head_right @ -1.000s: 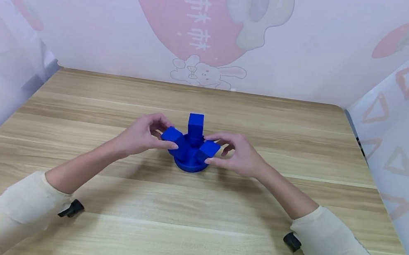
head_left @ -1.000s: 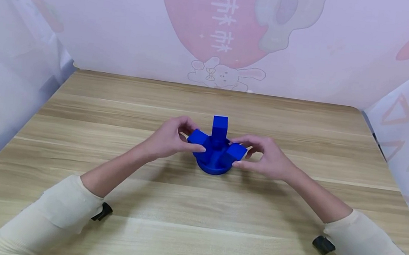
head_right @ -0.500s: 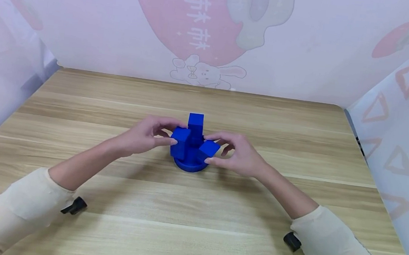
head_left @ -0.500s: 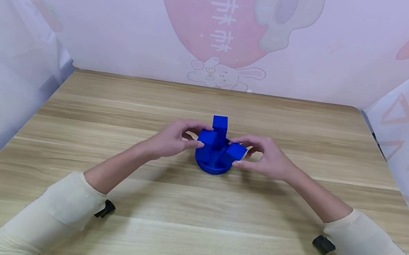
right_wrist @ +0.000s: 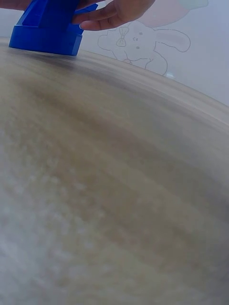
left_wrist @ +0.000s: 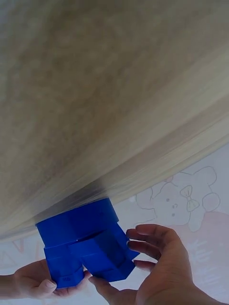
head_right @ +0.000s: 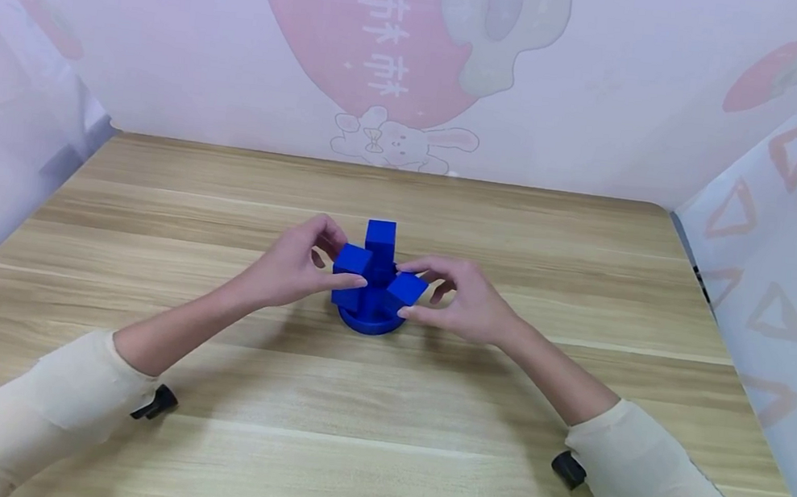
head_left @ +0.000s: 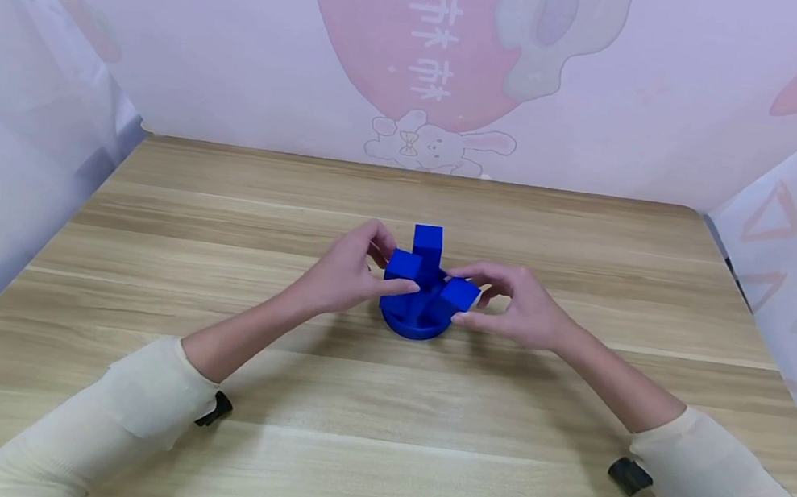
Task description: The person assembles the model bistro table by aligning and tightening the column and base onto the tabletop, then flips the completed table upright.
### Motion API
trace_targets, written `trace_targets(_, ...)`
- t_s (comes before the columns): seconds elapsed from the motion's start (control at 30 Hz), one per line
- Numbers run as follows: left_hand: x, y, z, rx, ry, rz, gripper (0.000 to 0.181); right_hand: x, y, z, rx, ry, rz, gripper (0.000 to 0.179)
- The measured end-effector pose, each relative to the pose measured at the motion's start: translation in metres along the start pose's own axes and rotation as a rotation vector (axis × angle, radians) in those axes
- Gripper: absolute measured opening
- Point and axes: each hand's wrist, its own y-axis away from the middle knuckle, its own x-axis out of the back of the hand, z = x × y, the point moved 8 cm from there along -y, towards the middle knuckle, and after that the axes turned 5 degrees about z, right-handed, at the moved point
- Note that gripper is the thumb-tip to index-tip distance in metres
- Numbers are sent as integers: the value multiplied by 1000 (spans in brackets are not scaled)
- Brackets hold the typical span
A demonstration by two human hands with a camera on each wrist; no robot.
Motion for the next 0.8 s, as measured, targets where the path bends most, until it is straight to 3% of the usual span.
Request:
trace_targets(0.1, -1, -1, 2, -9, -6, -14, 49, 0, 0, -1, 2, 0, 0, 48)
trace_targets(0.2, -3, -1, 7, -57, 1, -45, 47, 0, -1, -1, 4, 1, 2, 48)
trace_targets(0.33, -7, 0, 13, -120, 42, -128, 45, 1, -1, -1, 3, 1, 5, 48)
trace_targets(0.6, -20, 4, 16, -185, 110, -306, 41, 1, 0, 0, -6, 7, 1, 48)
trace_targets(0.8, -23, 7, 16, -215, 111, -338, 46, 0, 1, 1, -14, 9, -2, 48)
